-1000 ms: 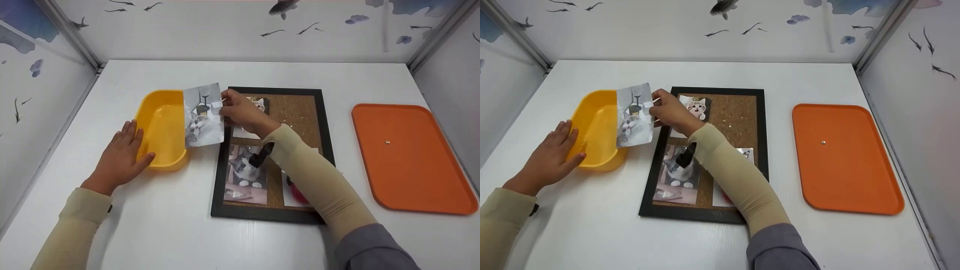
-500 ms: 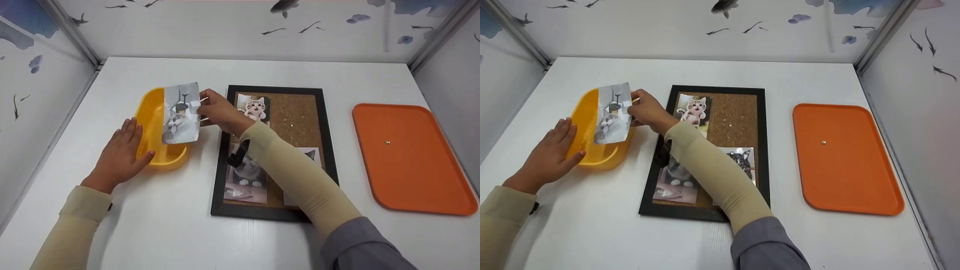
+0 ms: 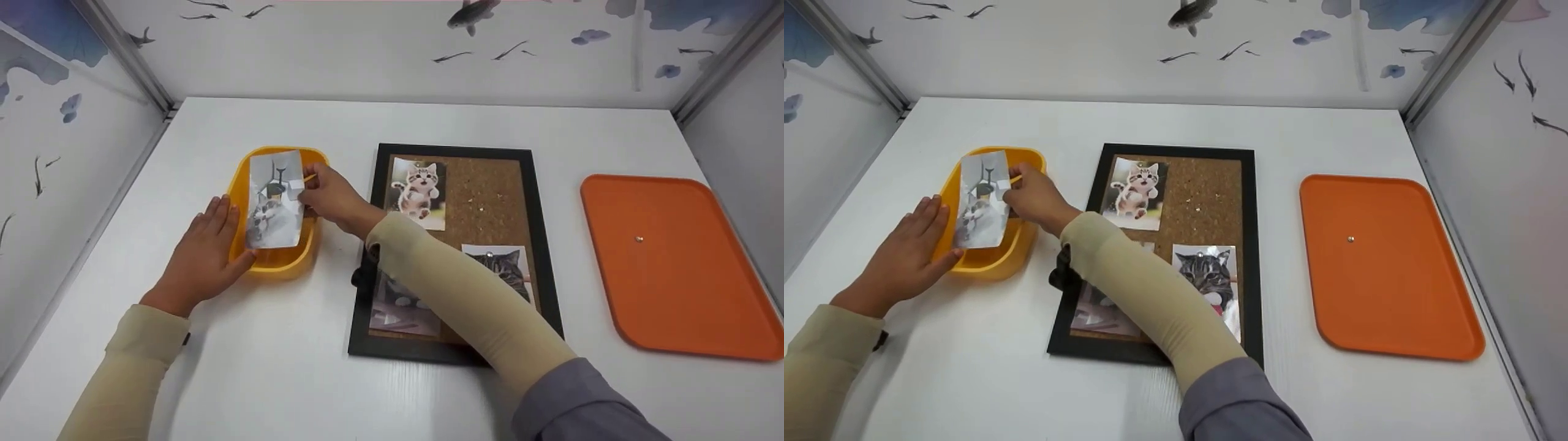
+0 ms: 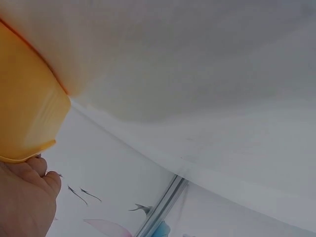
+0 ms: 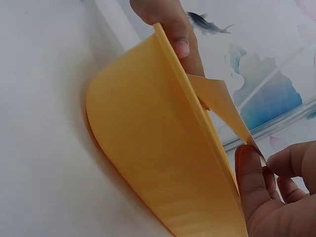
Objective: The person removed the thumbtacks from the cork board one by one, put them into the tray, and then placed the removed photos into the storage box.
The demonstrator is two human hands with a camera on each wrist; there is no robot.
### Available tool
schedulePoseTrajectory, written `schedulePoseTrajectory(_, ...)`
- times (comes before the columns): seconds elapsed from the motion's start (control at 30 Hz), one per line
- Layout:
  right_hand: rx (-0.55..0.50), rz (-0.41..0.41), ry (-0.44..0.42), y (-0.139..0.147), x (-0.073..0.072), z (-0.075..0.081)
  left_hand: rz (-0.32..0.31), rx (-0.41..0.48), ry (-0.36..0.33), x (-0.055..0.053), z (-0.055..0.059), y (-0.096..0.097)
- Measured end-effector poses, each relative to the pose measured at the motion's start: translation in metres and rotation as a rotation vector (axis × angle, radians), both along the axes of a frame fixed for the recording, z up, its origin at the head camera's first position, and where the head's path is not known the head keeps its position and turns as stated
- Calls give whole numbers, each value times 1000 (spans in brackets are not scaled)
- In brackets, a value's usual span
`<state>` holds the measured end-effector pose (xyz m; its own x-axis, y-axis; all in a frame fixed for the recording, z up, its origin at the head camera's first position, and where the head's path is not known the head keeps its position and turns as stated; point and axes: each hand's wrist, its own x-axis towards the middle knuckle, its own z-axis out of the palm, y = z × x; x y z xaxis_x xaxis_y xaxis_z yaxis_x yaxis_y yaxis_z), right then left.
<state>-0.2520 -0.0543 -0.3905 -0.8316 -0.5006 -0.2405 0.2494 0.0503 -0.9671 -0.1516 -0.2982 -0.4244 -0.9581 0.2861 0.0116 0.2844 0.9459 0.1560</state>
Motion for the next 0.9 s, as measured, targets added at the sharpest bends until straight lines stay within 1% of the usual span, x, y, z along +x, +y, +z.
schedulePoseTrajectory(0.2,35,-10,9,-14,3,-2,-8,-1,11,-1,-2,0)
schedulePoseTrajectory(0.4,84,-7,38,-23,6,2,-12,-12,19,-1,-1,-2)
schedulePoseTrajectory(0.53,183,14,115,-27,10,3,-4,2,21,0,0,-2)
schedulePoseTrajectory(0.67,311,50,239,-28,13,3,5,13,12,1,2,-2)
schedulePoseTrajectory(0.73,365,70,287,-27,14,3,5,10,8,1,2,-1)
schedulePoseTrajectory(0.9,456,103,348,-28,15,1,16,11,-1,1,1,0)
